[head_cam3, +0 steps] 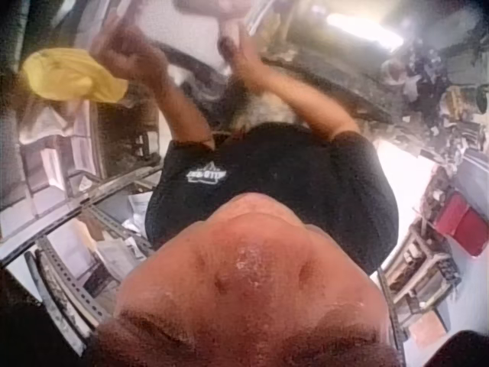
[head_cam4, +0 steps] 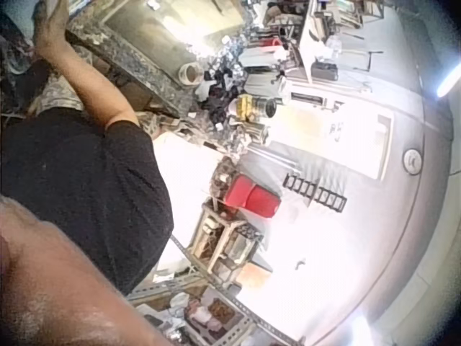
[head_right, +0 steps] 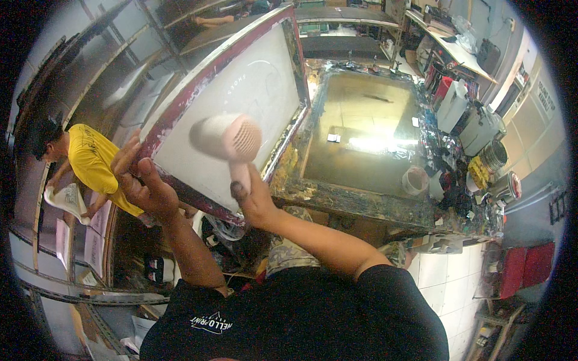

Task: The person uses a hair dryer to dry a screen-printing frame. They move the tool over the screen surface on the table, lift the frame to dry the reverse side, and then set it back down. They then reach for items in a plastic bag on the floor.

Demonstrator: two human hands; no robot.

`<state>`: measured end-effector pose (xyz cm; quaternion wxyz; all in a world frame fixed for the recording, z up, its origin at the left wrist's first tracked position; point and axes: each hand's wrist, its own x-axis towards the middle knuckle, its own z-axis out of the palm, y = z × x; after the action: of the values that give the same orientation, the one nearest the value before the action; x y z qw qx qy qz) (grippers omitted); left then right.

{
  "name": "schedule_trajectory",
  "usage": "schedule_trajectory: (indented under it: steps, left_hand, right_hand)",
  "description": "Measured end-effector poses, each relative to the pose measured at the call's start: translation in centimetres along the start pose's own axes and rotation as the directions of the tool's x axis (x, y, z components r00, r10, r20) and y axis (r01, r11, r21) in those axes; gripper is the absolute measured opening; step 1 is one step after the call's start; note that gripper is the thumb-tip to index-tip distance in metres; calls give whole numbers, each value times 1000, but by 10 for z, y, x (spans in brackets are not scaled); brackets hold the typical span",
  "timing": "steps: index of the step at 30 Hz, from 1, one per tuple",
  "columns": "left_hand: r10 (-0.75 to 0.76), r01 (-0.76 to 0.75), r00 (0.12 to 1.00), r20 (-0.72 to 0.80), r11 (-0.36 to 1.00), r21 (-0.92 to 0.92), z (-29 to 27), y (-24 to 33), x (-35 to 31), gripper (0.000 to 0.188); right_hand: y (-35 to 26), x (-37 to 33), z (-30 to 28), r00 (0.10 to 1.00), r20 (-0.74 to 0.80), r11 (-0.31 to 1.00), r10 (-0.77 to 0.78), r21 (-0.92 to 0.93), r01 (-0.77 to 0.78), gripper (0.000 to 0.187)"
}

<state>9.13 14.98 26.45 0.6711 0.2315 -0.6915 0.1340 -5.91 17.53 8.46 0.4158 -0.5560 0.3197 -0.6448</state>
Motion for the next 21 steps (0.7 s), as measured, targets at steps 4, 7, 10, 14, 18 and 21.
schedule_trajectory:
  steps: [4, 7, 10, 14, 18, 21]
  left_hand:
    - [18, -18, 1000, 17, 999, 31, 3, 0, 1, 30]
    - [12, -12, 1000, 13, 999, 30, -2, -1, 1, 30]
    - [8, -8, 1000, 2, 1000, 8, 0, 0, 2, 30]
    - [10, -10, 1000, 2, 1000, 15, 5, 0, 2, 30]
    - [9, -9, 1000, -2, 1000, 12, 6, -1, 2, 30]
    - [22, -22, 1000, -1, 1000, 6, 4, -2, 1, 30]
  right_hand:
    - [10, 53, -20, 957, -290, 997, -14, 72, 37, 41]
    - [-13, 90, -30, 942, -331, 971, 50, 237, 31, 38]
    - [-36, 127, -48, 910, -386, 959, 155, 280, -44, 38]
    - [-36, 172, -75, 881, -461, 947, 107, 318, 52, 32]
    - [-28, 188, -95, 870, -445, 908, 214, 419, -9, 37]
    - [-6, 180, -102, 804, -457, 864, 380, 486, -133, 30]
